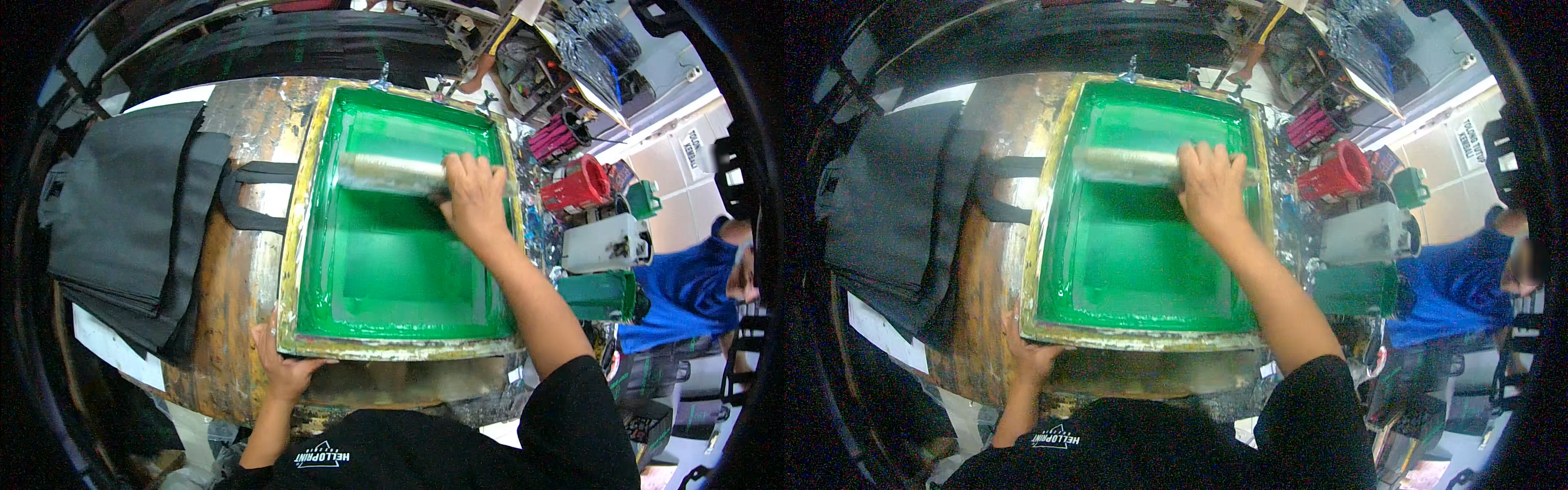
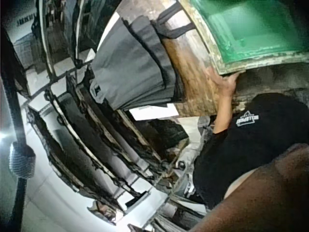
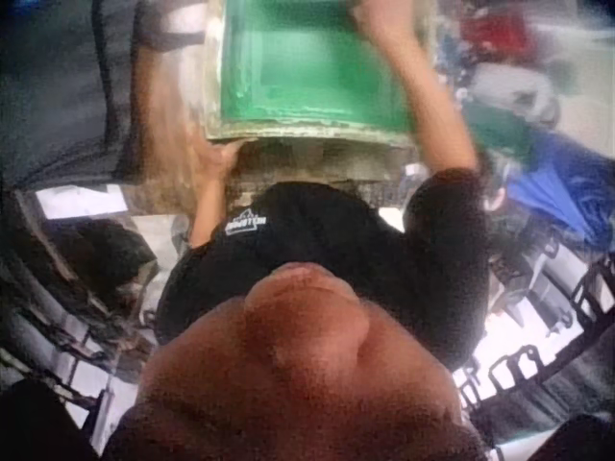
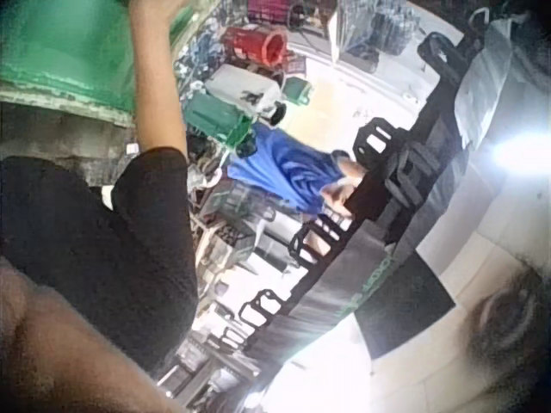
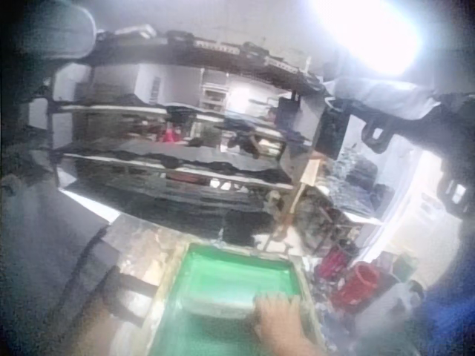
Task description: The person performs screen printing on black tote bags using a squeegee and green ink. They repeatedly place a bag on a table, pull ink across a screen to print a logo, and hand the finished bag to a colleague.
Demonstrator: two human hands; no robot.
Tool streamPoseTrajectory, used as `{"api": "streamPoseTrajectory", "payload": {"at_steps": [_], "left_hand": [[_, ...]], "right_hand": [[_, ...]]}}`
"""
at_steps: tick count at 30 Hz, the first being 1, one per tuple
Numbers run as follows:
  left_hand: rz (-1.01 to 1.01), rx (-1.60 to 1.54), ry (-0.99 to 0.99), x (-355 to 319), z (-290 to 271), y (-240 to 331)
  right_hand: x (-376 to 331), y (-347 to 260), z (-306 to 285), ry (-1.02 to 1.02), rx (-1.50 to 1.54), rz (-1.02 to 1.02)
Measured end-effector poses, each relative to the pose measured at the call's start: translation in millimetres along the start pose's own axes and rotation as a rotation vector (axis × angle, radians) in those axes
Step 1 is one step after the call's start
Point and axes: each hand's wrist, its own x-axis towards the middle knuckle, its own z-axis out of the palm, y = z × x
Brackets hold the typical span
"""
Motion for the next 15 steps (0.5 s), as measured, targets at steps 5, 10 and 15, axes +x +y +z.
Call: {"api": "streamPoseTrajectory", "payload": {"at_steps": [5,10,15], "left_hand": [[0.026,0.052,-0.023,2.2,-5.0,2.0],[0.014,0.073,-0.043,2.4,-7.4,1.6],[-0.02,-0.011,0.047,0.1,1.9,-2.8]], "right_hand": [[74.1,34.8,42.1,-0.029,-0.028,0.014],[123.6,66.7,62.5,-0.113,-0.004,-0.005],[154.3,85.7,41.5,-0.312,0.085,-0.06]]}}
